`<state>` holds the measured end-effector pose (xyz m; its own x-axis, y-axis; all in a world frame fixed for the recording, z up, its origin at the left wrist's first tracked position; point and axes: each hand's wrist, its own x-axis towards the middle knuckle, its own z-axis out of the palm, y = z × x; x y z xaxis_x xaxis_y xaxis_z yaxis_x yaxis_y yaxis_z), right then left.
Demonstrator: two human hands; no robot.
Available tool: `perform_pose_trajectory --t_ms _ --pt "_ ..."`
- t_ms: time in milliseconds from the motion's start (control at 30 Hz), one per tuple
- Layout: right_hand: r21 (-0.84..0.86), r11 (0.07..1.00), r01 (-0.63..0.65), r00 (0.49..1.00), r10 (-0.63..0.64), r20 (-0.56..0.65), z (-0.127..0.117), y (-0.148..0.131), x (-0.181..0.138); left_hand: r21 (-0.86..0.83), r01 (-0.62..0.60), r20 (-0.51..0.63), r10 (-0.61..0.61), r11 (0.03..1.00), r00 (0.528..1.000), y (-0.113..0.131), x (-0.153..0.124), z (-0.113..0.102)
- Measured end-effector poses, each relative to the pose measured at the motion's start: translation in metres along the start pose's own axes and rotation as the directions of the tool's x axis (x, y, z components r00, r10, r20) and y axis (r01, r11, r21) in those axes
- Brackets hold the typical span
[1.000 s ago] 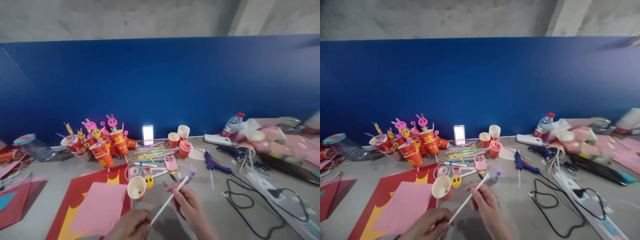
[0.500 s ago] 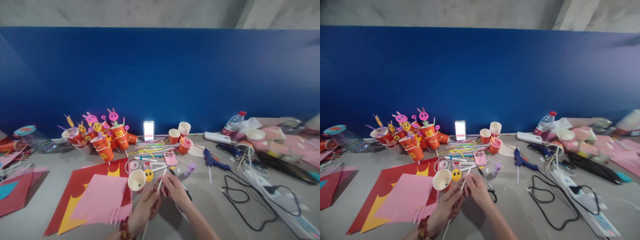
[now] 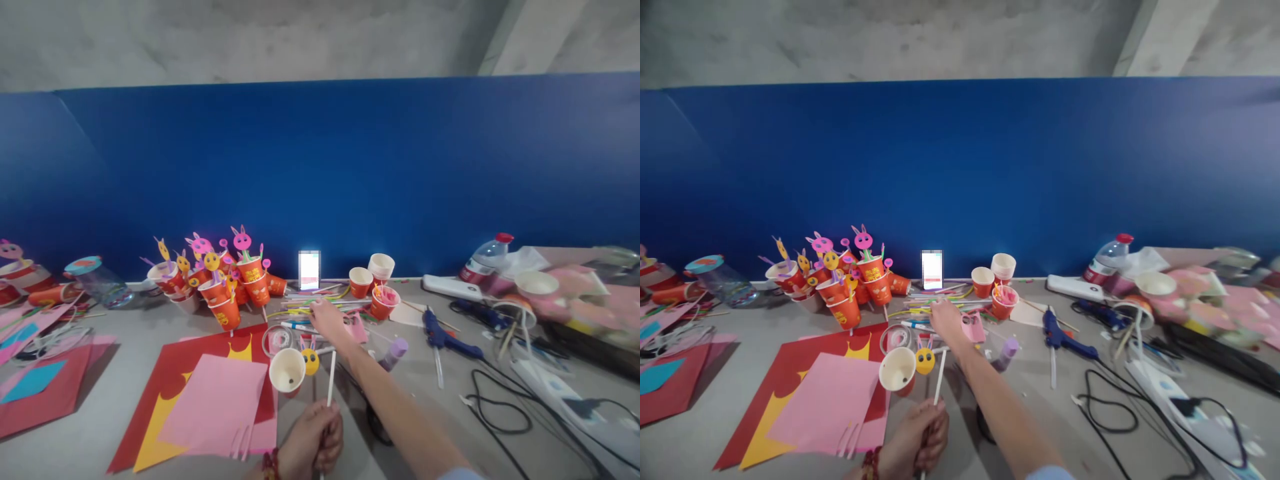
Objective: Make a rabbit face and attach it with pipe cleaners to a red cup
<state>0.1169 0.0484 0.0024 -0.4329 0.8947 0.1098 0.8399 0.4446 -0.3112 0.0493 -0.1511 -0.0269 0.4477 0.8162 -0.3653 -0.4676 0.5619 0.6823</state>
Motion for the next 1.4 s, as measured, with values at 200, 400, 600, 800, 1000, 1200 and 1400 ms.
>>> perform_pose_trajectory --t_ms 200,400,600,800,1000,1200,1400 --pt "-0.067 0.998 0.007 1.0 -0.006 0.015 -0.006 0.013 0.004 0.003 -0.008 0.02 0.008 1.0 1.0 -0.004 0.002 -0.002" --pt "-0.115 0.992 -0.045 0.997 0.051 0.053 -0.027 0.04 0.012 0.026 -0.012 0.015 0.011 1.0 1.0 -0.009 0.003 -0.002" --pt "-0.197 0.979 -0.045 0.987 0.074 0.139 -0.024 0.046 0.017 0.045 -0.008 0.0 0.008 0.999 1.0 -0.008 0.004 -0.001" --pt "-0.197 0.98 -0.023 0.987 0.054 0.154 -0.019 0.043 0.018 0.062 -0.007 -0.003 0.008 0.998 1.0 -0.004 0.002 0.003" --pt "-0.037 0.998 -0.051 0.99 0.056 0.129 -0.031 0.046 0.018 0.066 -0.009 0.004 0.008 0.998 1.0 -0.003 0.001 0.004" --pt "0.401 0.912 -0.085 0.995 0.056 0.084 -0.051 0.048 0.015 0.067 -0.016 0.023 0.014 0.998 1.0 -0.004 0.002 0.002" --pt "0.826 0.558 -0.074 0.997 0.036 0.065 -0.06 0.024 -0.023 0.03 -0.009 0.106 0.005 0.999 0.994 -0.002 -0.004 0.003"
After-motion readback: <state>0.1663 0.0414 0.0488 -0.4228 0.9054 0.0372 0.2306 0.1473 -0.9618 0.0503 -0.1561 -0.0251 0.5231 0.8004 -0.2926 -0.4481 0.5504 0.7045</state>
